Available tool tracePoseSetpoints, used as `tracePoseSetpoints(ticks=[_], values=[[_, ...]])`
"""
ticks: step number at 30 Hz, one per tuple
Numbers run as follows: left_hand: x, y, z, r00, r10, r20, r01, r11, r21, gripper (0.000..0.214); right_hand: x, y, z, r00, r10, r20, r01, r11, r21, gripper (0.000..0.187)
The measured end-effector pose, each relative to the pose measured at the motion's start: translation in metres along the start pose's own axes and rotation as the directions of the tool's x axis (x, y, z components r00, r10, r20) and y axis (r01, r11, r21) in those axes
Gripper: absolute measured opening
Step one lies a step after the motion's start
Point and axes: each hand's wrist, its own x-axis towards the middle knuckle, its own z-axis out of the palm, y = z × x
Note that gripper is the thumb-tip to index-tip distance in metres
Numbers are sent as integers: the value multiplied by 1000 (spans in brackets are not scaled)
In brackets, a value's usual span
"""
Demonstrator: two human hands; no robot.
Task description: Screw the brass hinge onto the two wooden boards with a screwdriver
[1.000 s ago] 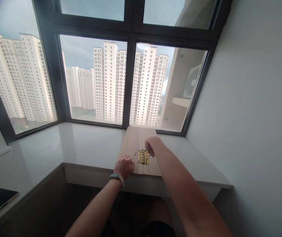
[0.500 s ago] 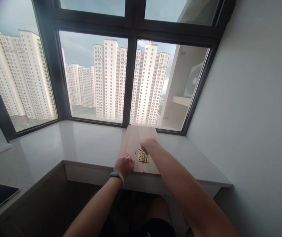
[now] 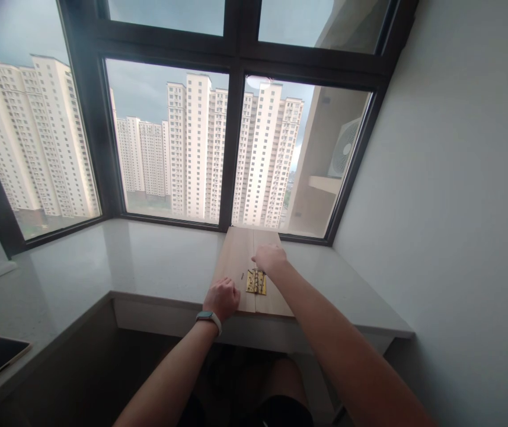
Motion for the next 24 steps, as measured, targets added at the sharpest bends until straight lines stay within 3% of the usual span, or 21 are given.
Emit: tracePoseSetpoints(ticks=[3, 5, 13, 19, 21, 24], values=[[0, 0, 0, 1000, -8, 15, 8, 1000, -2, 29, -4, -2, -1, 1000, 20, -6, -21, 987, -161, 40], [0, 1, -1, 1000, -12, 15, 12, 1000, -5, 30, -6, -3, -3, 1000, -29, 8, 30, 974, -224, 35], [0, 2, -2, 1000, -13, 26, 13, 1000, -17, 29, -17, 7, -7, 975, -223, 15, 217, 925, -311, 24], [0, 3, -4, 1000, -10, -3, 10, 1000, 7, 25, -27, 16, -10, 894, -446, 34, 422, 815, -397, 34], [0, 4, -5, 1000, -18, -3, 18, 1000, 13, 24, -29, 18, -6, 886, -463, 3, 428, 817, -388, 34], [0, 4, -6, 1000, -14, 0, 14, 1000, 12, 25, -30, 18, 2, 922, -365, -127, 310, 895, -321, 34]])
